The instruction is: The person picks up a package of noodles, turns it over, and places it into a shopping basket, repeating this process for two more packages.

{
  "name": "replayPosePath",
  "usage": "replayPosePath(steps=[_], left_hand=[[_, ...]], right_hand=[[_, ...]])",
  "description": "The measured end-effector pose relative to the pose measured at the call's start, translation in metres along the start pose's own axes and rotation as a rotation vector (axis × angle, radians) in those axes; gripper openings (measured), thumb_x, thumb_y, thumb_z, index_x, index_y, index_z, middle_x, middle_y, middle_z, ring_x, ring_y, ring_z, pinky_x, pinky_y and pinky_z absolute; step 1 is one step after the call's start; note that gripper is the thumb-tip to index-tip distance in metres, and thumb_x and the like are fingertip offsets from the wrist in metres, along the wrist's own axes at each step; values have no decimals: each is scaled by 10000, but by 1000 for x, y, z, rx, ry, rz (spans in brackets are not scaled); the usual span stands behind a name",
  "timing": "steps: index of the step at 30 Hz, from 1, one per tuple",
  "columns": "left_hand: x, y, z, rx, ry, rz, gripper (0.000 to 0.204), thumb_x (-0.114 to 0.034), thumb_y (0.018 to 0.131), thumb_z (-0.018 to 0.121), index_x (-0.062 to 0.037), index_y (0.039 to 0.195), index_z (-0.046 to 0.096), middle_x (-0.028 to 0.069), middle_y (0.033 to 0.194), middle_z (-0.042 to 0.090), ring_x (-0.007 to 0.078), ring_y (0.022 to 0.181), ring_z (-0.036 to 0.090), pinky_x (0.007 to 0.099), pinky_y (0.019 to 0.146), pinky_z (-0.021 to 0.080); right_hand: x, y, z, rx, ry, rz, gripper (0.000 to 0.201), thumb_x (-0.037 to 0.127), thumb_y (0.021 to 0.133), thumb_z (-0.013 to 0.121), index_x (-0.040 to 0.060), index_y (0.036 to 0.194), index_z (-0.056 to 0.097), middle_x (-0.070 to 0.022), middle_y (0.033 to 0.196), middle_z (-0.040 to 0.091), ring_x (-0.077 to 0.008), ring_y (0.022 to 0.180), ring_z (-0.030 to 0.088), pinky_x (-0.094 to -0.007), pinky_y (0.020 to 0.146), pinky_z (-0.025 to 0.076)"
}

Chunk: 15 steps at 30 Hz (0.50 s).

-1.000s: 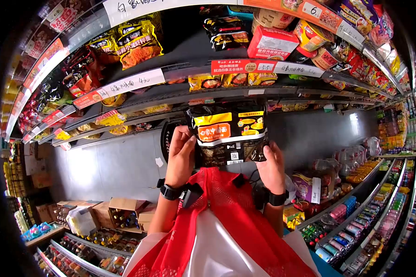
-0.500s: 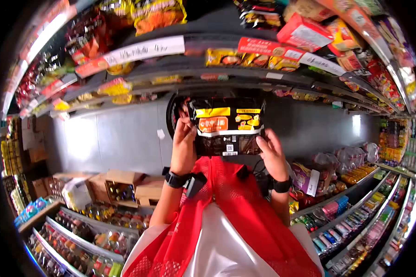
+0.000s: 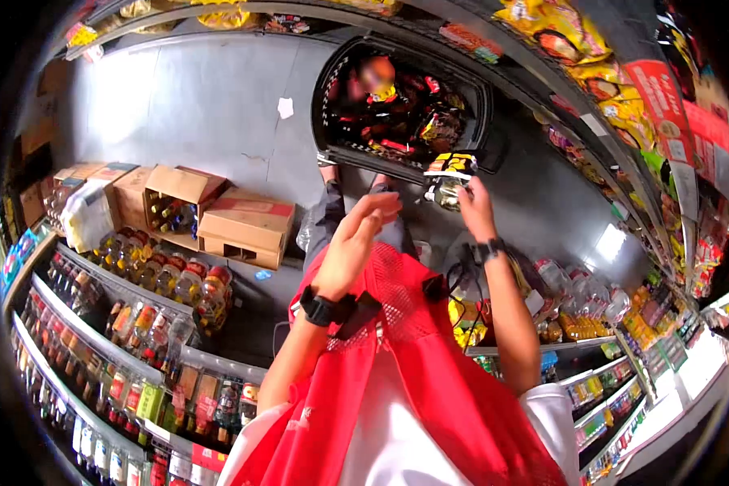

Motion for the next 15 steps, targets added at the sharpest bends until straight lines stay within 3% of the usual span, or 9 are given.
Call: replayPosePath(steps=[1, 2, 4, 6, 8, 11, 14, 15], left_hand=[[1, -2, -8, -37, 18, -34, 333, -186, 938, 334, -42, 1215, 450, 91, 1183, 527, 193, 1071, 506, 317, 916, 370], [1, -5, -17, -74, 38, -71, 319, -158, 935, 329, -38, 1200, 460, 86, 1147, 551, 188, 1053, 514, 303, 908, 373], [0, -6, -44, -155, 19, -73, 314, -183, 941, 329, -52, 1185, 477, 83, 1119, 563, 185, 1038, 525, 302, 883, 387], [1, -4, -64, -159, 12, -76, 373, -284, 939, 349, -50, 1209, 456, 106, 1157, 548, 194, 1051, 523, 320, 907, 375], [-1, 2, -83, -199, 8, -50, 370, -291, 939, 352, -50, 1197, 461, 103, 1144, 554, 189, 1032, 534, 309, 891, 384], [-4, 15, -102, -218, 41, -29, 353, -294, 942, 361, -56, 1179, 471, 98, 1126, 562, 182, 1012, 543, 299, 877, 388], [16, 33, -127, -211, 155, -55, 318, -270, 946, 378, -56, 1160, 475, 89, 1068, 580, 172, 965, 550, 293, 846, 400], [30, 44, -140, -175, 165, -70, 313, -267, 946, 382, -54, 1156, 474, 88, 1058, 580, 173, 951, 550, 295, 833, 408]], right_hand=[[19, 6, 2, -65, -158, -70, 179, 128, 810, 578, 7, 819, 446, -127, 678, 495, -211, 628, 482, -328, 592, 417], [16, 19, 10, -1, -278, -39, 191, 151, 821, 555, -1, 918, 493, -208, 858, 571, -398, 767, 547, -432, 637, 432], [26, 57, 14, 10, -418, -86, 165, 135, 808, 548, 6, 887, 483, -209, 857, 557, -413, 786, 527, -451, 639, 425], [56, 78, 16, -65, -447, -306, 150, 131, 798, 544, 15, 862, 475, -195, 852, 547, -407, 779, 529, -455, 634, 428], [80, 96, 22, -101, -594, -341, 129, 136, 791, 557, 53, 834, 468, -144, 819, 526, -378, 753, 529, -453, 610, 422], [98, 117, 49, -64, -669, -373, 110, 132, 782, 542, 71, 851, 480, -140, 851, 530, -370, 776, 539, -468, 634, 441], [70, 128, 95, -42, -751, -369, 148, 70, 759, 484, 92, 904, 504, -138, 862, 538, -364, 803, 549, -469, 648, 443], [46, 132, 116, 64, -767, -328, 166, 82, 763, 472, 101, 918, 526, -139, 881, 556, -359, 804, 554, -460, 653, 445]])
Point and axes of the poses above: each hand's wrist, its own y-axis towards the middle knuckle, its own z-axis out of the palm, x = y × z, the point moved 8 cm from there along y, towards the middle knuckle
